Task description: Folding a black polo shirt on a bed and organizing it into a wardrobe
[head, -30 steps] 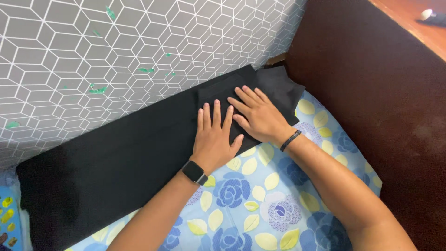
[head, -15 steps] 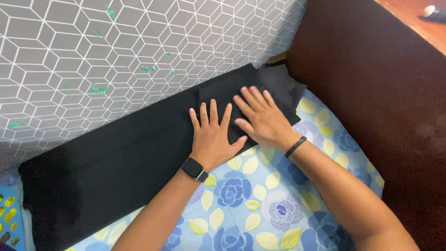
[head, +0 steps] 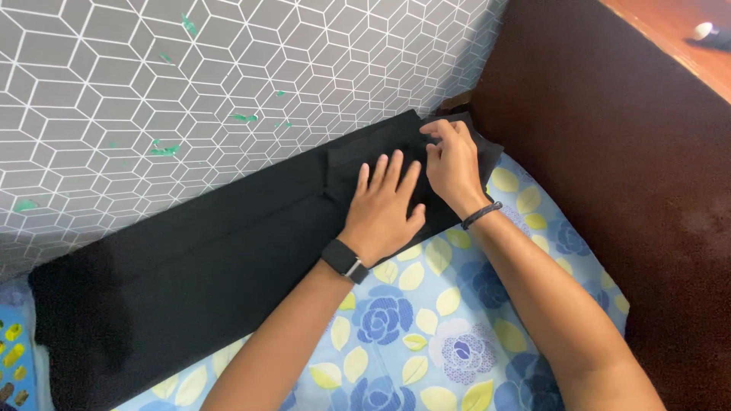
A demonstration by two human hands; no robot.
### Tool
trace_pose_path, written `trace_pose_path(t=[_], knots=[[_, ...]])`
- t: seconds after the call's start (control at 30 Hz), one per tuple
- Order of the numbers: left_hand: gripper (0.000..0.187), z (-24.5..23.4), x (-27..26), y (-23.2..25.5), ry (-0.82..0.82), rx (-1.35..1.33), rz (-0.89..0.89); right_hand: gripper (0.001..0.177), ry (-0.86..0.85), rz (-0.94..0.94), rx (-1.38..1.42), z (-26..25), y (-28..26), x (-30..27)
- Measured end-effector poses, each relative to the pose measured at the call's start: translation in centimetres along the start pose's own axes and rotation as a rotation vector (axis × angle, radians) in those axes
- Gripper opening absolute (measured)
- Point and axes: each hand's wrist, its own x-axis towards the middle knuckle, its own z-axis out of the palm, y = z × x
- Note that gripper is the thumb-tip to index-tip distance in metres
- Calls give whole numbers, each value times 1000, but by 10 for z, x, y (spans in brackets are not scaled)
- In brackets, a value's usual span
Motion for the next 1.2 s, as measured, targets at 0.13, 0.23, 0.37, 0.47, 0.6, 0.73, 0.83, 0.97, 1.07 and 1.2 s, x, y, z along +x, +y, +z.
trace_pose_path(t=[0.13, 0.23, 0.37, 0.47, 0.6, 0.73, 0.83, 0.97, 1.07, 1.2], knots=[[82, 14, -9, 4, 102, 109, 12, 24, 88, -142, -108, 23, 20, -3], [84, 11, -5, 5, -5, 132, -25, 15, 275, -524, -316, 1, -26, -7], [85, 10, -3, 6, -98, 166, -34, 21, 250, -586, -246, 0, -59, -24], [94, 5, -6, 8, -47, 55, -31, 60, -470, -211, -282, -14, -76, -37], [105, -3, -18, 1, -24, 62, -16, 63, -569, -204, -418, -16, -85, -37], [100, -21, -48, -26, -45, 121, 2, 69, -532, -234, -496, -11, -83, -39], [96, -49, -93, -59, -21, 105, 0, 69, -486, -281, -573, -10, -87, -44], [91, -75, -160, -105, -28, 128, -142, 68, -595, -256, -587, -7, -116, -29], [84, -88, -208, -138, -26, 197, -304, 56, -594, -301, -322, 13, -135, -23], [70, -112, -263, -190, -12, 312, -518, 57, -563, -327, -459, 40, -150, -31]])
